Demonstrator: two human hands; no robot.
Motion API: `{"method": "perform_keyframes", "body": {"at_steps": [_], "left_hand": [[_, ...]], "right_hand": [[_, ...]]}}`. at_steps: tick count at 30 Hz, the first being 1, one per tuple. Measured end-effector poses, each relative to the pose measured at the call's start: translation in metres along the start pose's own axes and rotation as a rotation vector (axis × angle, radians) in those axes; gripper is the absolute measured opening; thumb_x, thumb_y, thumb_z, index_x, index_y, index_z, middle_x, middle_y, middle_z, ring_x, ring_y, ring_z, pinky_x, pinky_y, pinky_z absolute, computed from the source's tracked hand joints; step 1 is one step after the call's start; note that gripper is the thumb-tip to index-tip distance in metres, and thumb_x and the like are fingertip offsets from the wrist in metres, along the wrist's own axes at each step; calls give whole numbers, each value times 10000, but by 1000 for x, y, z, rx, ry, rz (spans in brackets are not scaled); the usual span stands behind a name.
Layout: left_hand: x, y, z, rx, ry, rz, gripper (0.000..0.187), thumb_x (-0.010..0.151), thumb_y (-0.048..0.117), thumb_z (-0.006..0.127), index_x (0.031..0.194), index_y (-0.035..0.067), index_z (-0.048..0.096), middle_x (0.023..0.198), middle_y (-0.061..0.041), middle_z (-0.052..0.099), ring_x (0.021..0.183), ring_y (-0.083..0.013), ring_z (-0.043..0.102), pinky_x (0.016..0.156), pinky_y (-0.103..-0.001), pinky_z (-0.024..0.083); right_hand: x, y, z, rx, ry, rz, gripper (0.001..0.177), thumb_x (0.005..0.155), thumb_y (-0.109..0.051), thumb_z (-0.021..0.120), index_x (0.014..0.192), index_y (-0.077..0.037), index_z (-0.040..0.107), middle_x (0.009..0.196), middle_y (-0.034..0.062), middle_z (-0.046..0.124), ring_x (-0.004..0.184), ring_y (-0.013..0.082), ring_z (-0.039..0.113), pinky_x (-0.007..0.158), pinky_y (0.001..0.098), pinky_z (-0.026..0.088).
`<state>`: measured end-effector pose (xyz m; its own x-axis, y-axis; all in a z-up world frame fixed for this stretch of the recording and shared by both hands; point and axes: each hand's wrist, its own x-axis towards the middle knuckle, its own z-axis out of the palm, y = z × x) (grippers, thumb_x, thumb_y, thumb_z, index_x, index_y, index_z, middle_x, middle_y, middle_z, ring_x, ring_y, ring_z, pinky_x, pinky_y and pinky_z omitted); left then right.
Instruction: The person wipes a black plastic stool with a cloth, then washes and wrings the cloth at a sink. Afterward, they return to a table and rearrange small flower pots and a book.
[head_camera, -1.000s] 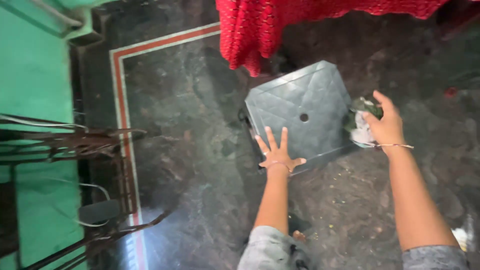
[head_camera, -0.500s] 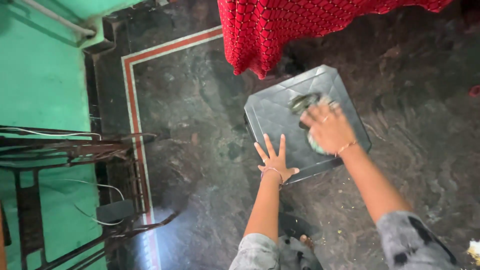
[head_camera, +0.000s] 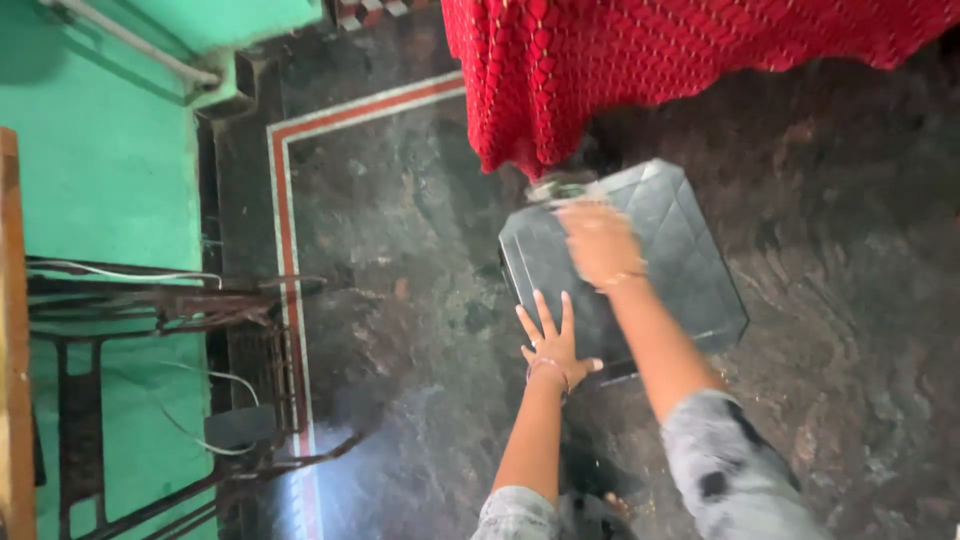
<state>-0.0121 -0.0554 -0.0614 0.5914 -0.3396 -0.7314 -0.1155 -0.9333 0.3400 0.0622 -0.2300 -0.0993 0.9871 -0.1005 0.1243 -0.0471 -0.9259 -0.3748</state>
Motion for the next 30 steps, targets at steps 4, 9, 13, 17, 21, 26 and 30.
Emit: {"method": "perform_keyframes", "body": {"at_steps": [4, 9, 13, 17, 21, 26, 30], "left_hand": [[-7, -6, 9, -71, 190, 36, 1501, 618, 434, 980, 1638, 200, -96, 1669, -262, -235, 1564, -446, -175, 1216, -650, 160], [-9, 2, 7, -263, 284, -39, 1582, 493, 328, 1041, 1623, 251, -64, 1647, -288, -168, 1550, -453, 12, 1258, -469, 222], [1, 38, 18, -316, 217, 29, 1424, 547, 232, 1026, 1631, 359, 111, 1660, -256, -209, 1565, -435, 43, 1246, -437, 255], [21, 102, 17, -226, 56, 195, 1242, 628, 127, 968, 1605, 406, 254, 1687, -159, -215, 1502, -425, 283, 1176, -414, 389], [58, 182, 19, -129, -26, 179, 1172, 671, 94, 918, 1569, 505, 287, 1723, -70, -216, 1363, -399, 503, 1074, -452, 483], [96, 269, 4, -55, 27, 187, 1084, 685, 121, 911, 1540, 491, 358, 1740, -53, -124, 1280, -382, 585, 1042, -445, 518], [127, 306, 6, -153, 62, 169, 1062, 660, 39, 909, 1507, 469, 431, 1730, 9, -99, 1295, -351, 571, 1035, -438, 514]], "right_hand": [[-71, 18, -37, -284, -12, 158, 592, 958, -352, 610, 1492, -110, 532, 1541, 83, 524, 1462, 333, 441, 1136, 512, 395], [-143, 6, -61, -279, -280, 375, 943, 719, -761, 628, 1529, -347, 378, 1659, -42, 289, 1572, 312, 126, 1146, 730, 180], [-148, 51, -82, -317, -451, 534, 1028, 699, -830, 609, 1578, -407, 286, 1684, -99, 216, 1580, 266, 84, 1128, 774, 162], [-170, 133, -106, -231, -420, 726, 1172, 607, -847, 673, 1592, -397, 224, 1699, -99, 129, 1576, 281, 21, 1090, 806, 145], [-164, 216, -135, -219, -386, 864, 1214, 555, -821, 729, 1585, -405, 239, 1713, -111, 107, 1594, 270, -1, 1086, 814, 155], [-138, 296, -160, -168, -316, 881, 1219, 561, -804, 738, 1591, -378, 246, 1716, -93, 104, 1582, 288, -7, 1064, 840, 138], [-114, 336, -177, -154, -337, 923, 1222, 552, -820, 736, 1591, -402, 248, 1713, -102, 106, 1587, 278, -4, 1078, 842, 124]]}}
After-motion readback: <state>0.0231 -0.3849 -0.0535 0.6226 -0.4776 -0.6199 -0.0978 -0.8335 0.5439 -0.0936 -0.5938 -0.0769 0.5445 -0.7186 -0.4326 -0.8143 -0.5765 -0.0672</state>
